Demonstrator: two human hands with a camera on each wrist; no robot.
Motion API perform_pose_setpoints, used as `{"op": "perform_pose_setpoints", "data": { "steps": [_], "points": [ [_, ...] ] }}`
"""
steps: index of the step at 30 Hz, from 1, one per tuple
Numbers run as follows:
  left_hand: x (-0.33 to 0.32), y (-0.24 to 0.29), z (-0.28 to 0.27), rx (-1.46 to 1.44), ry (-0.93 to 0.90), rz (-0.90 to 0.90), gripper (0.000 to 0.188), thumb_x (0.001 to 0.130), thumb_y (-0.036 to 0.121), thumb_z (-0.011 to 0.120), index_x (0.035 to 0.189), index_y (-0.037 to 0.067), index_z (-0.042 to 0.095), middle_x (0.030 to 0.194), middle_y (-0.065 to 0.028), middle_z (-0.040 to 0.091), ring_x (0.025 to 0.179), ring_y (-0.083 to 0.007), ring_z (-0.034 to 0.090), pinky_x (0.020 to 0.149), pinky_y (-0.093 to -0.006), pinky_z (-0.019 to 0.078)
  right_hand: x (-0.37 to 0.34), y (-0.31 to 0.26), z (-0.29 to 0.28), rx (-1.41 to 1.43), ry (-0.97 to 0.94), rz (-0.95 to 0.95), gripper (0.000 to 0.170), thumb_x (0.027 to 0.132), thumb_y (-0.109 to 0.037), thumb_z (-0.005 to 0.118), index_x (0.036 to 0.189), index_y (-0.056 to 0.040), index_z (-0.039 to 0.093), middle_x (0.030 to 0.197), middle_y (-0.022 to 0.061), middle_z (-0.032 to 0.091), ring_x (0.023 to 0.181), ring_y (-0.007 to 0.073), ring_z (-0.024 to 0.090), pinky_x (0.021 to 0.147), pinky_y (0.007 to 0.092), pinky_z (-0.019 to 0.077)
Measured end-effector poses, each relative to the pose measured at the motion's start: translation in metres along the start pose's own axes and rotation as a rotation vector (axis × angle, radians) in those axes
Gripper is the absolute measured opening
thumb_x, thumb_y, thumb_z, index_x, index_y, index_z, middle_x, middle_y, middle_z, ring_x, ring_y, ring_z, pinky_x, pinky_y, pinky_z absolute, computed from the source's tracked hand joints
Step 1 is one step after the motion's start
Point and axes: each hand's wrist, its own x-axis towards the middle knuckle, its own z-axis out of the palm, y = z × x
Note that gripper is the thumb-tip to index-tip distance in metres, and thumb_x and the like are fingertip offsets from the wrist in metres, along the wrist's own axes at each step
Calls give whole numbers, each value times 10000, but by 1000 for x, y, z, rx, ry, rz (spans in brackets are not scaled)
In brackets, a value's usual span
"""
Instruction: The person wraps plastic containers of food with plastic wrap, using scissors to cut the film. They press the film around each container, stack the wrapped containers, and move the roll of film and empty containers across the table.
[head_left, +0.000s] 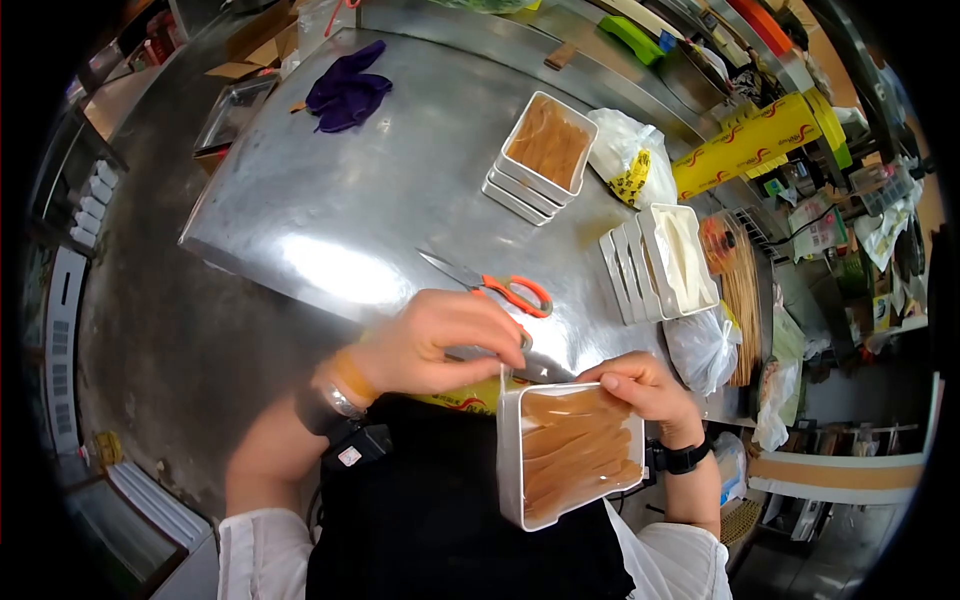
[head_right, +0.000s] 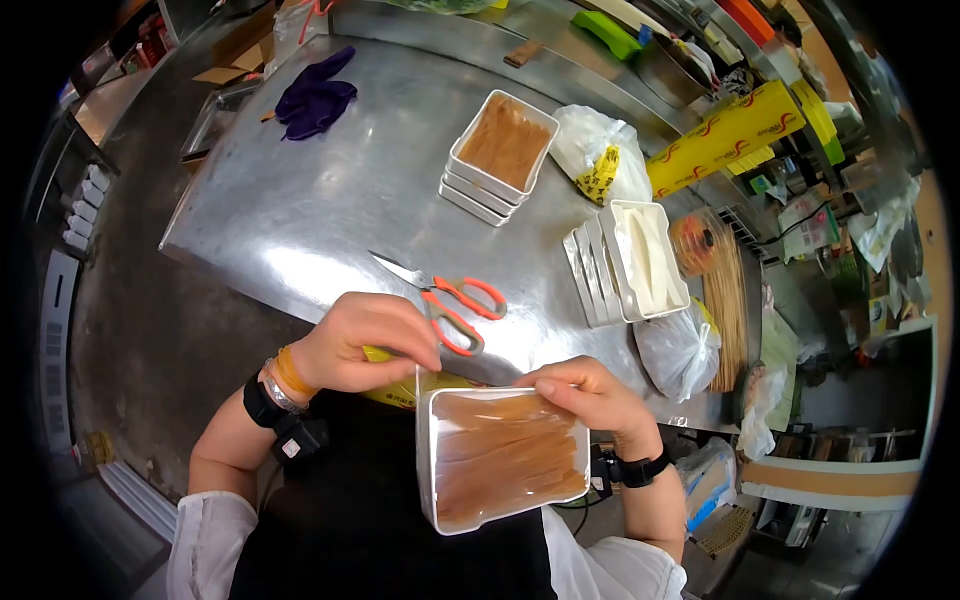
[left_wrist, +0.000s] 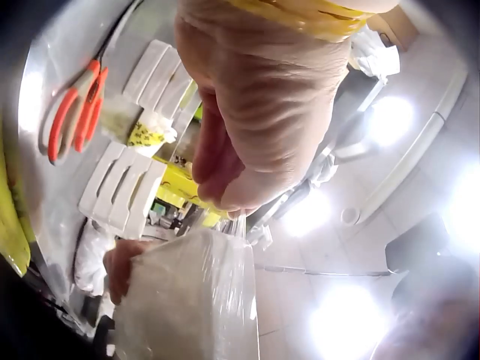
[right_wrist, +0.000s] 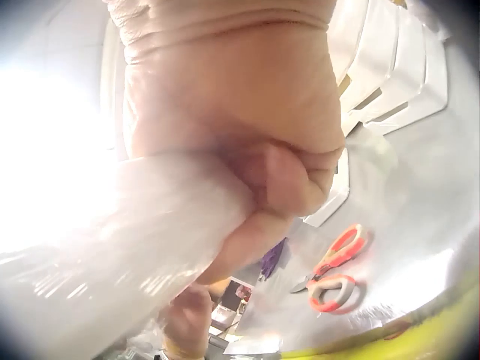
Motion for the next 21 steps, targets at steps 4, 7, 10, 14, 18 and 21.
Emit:
{"op": "perform_pose_setpoints", "data": {
  "steps": [4, 7, 10, 14, 18, 21],
  "points": [
    [10, -7, 20, -250, -97, -56, 102, 765, -38, 591, 821, 25, 648, 861, -66, 658, 811, -191, 627, 734, -299, 498, 6, 11, 8, 49, -30, -35, 360, 984, -272, 555, 1100, 47, 674, 945, 62, 702, 887, 114, 619, 803, 259, 479],
    [6, -14, 39, -438, -146, -201, 96, 792, -24, 532, 814, 31, 608, 831, -43, 621, 793, -164, 594, 726, -286, 469, 5, 13, 14, 73, -21, -61, 374, 984, -286, 556, 1103, 49, 672, 935, 59, 698, 873, 108, 611, 789, 255, 477],
    [11, -11, 54, -449, -153, -264, 91, 864, 29, 502, 905, 51, 580, 805, -11, 571, 768, -122, 561, 696, -275, 446, 5, 9, 21, 111, -10, -31, 352, 983, -279, 559, 1059, 42, 680, 871, 29, 672, 809, 84, 577, 724, 240, 457],
    [17, -18, 72, -263, -252, -271, 96, 912, 97, 526, 982, 70, 586, 848, -64, 615, 783, -180, 615, 682, -309, 467, 10, 24, 19, 137, -68, -40, 292, 979, -250, 569, 942, 14, 688, 753, -38, 581, 707, 42, 481, 615, 214, 388],
    [30, -22, 75, 110, -246, -270, 132, 900, 120, 558, 1019, 85, 605, 890, -121, 631, 811, -265, 641, 674, -363, 488, 11, 24, 24, 173, -33, 51, 257, 974, -243, 578, 942, -8, 675, 721, -71, 523, 674, 24, 430, 583, 202, 349],
    [15, -38, 68, 341, -85, -353, 147, 889, 142, 586, 1020, 84, 618, 901, -130, 634, 819, -282, 643, 677, -383, 492, 9, 18, 24, 187, 93, 62, 312, 974, -305, 571, 1001, -12, 676, 737, -70, 552, 669, 22, 457, 584, 190, 357]
  ]
}}
